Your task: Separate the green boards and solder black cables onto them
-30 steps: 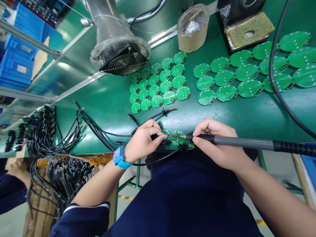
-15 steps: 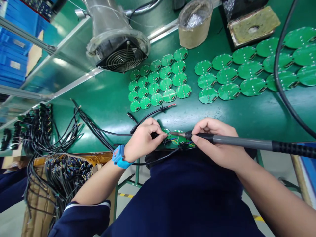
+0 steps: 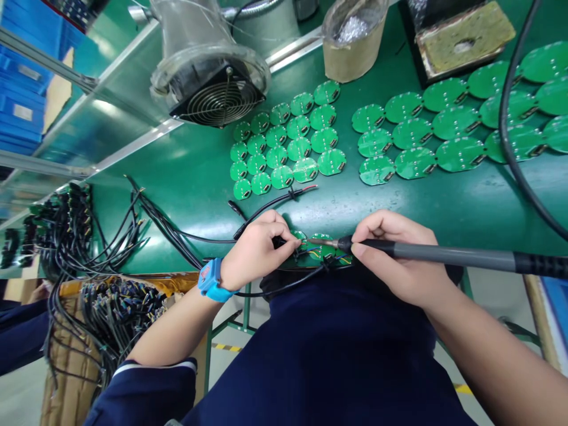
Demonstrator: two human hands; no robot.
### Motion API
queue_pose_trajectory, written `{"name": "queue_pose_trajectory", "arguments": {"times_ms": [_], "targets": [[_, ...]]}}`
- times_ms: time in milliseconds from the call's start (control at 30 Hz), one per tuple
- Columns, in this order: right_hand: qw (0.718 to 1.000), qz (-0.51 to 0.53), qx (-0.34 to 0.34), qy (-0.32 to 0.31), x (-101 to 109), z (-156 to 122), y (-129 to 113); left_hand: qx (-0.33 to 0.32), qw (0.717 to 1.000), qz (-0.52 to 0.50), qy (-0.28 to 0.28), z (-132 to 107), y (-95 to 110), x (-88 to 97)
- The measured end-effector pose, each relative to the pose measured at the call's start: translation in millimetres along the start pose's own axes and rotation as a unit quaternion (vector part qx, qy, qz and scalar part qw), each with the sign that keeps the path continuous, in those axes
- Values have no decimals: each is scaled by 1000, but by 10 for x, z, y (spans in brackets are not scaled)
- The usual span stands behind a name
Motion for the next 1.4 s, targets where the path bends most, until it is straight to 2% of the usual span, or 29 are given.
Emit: {"name": "queue_pose_trajectory", "arguments": {"times_ms": [133,367,767,867,967,1133,1233,1400], "targets": [[999,-30,25,-17,-16,22,-63,-9,1000,3,-13,-14,-8,9],[996,-69,53,-20,-21,30,-97,-35,999,-7,3,-66,9,-26],[998,-41,39,-22,-10,2,-35,-20,1000,3,12,-92,13,-48],[998,48,1,44,86,-47,29,-14,1000,4,9,-80,20,-45],[985,115,4,125,226,-141,33,-10,1000,8,10,-69,25,-44],[985,67,12,156,346,-262,31,2,1000,17,7,-58,25,-37],[986,79,9,147,360,-268,81,-3,999,38,4,-46,80,30],[993,74,21,90,339,-240,119,-24,991,132,15,-22,192,191]]}}
Point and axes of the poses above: each hand's wrist, its own z-axis towards the middle knuckle, its own x-axis out of the back of the hand, y = z × x, the point moved 5 cm from there along z, towards the middle knuckle, and after that the axes turned 10 degrees about y, right-handed, at the moved point
